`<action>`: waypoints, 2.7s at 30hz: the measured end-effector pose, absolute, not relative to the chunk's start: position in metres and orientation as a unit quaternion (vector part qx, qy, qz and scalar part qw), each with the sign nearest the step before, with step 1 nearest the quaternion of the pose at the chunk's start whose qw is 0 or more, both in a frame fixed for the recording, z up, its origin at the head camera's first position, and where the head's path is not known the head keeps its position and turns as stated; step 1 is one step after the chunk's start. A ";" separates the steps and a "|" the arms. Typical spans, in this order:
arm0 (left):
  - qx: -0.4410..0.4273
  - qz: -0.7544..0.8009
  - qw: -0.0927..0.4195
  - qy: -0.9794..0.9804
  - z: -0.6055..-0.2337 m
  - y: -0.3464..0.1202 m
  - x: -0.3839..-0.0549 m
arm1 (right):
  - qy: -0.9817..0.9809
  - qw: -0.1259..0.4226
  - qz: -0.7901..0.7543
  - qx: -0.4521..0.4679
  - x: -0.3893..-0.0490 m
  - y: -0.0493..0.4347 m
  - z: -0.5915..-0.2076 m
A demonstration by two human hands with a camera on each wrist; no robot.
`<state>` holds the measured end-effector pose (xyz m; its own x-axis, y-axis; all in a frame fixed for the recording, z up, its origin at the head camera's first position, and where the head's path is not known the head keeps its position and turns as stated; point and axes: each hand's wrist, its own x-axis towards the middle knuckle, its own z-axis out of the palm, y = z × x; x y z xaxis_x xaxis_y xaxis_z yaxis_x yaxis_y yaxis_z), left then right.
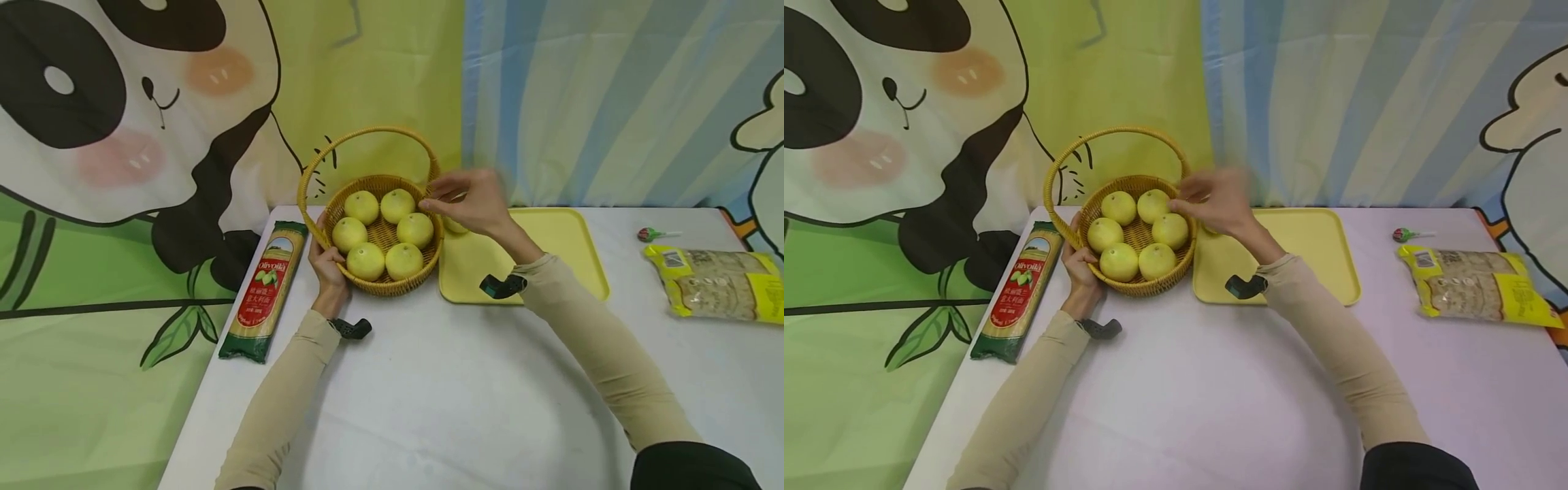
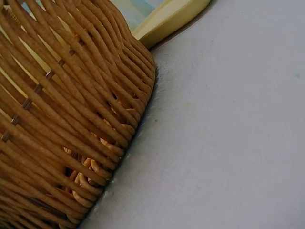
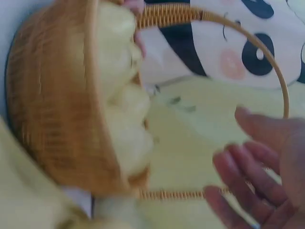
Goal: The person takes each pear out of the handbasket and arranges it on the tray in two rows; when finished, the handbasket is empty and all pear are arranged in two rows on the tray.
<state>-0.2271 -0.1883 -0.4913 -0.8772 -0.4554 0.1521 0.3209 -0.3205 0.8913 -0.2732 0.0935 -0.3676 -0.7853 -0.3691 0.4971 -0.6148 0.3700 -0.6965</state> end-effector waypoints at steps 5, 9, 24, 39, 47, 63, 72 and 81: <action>0.070 -0.804 0.241 -0.540 -0.492 -0.190 -0.227 | -0.783 -0.017 0.503 0.365 -0.266 0.059 -0.371; 0.068 -0.800 0.237 -0.546 -0.491 -0.190 -0.227 | -0.765 -0.131 0.483 0.405 -0.270 0.033 -0.376; 0.067 -0.804 0.245 -0.538 -0.492 -0.188 -0.228 | -0.789 -0.313 0.315 0.424 -0.296 -0.017 -0.385; 0.057 -0.805 0.253 -0.534 -0.493 -0.186 -0.227 | -0.817 -0.286 0.306 0.396 -0.286 -0.021 -0.394; 0.059 -0.804 0.252 -0.536 -0.494 -0.187 -0.229 | -0.834 -0.234 0.284 0.410 -0.281 -0.022 -0.403; 0.059 -0.808 0.244 -0.533 -0.494 -0.183 -0.227 | -0.757 -0.170 0.497 0.389 -0.284 0.049 -0.373; 0.050 -0.815 0.243 -0.523 -0.493 -0.184 -0.223 | -0.747 -0.090 0.553 0.358 -0.278 0.113 -0.369; 0.067 -0.814 0.233 -0.528 -0.490 -0.184 -0.223 | -0.761 -0.047 0.588 0.271 -0.290 0.178 -0.376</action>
<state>-0.2232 -0.1839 -0.4904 -0.8821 -0.4508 0.1369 0.3088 -0.3336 0.8907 -0.2903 0.1781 -0.3760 -0.8490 -0.4673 0.2466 -0.3564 0.1619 -0.9202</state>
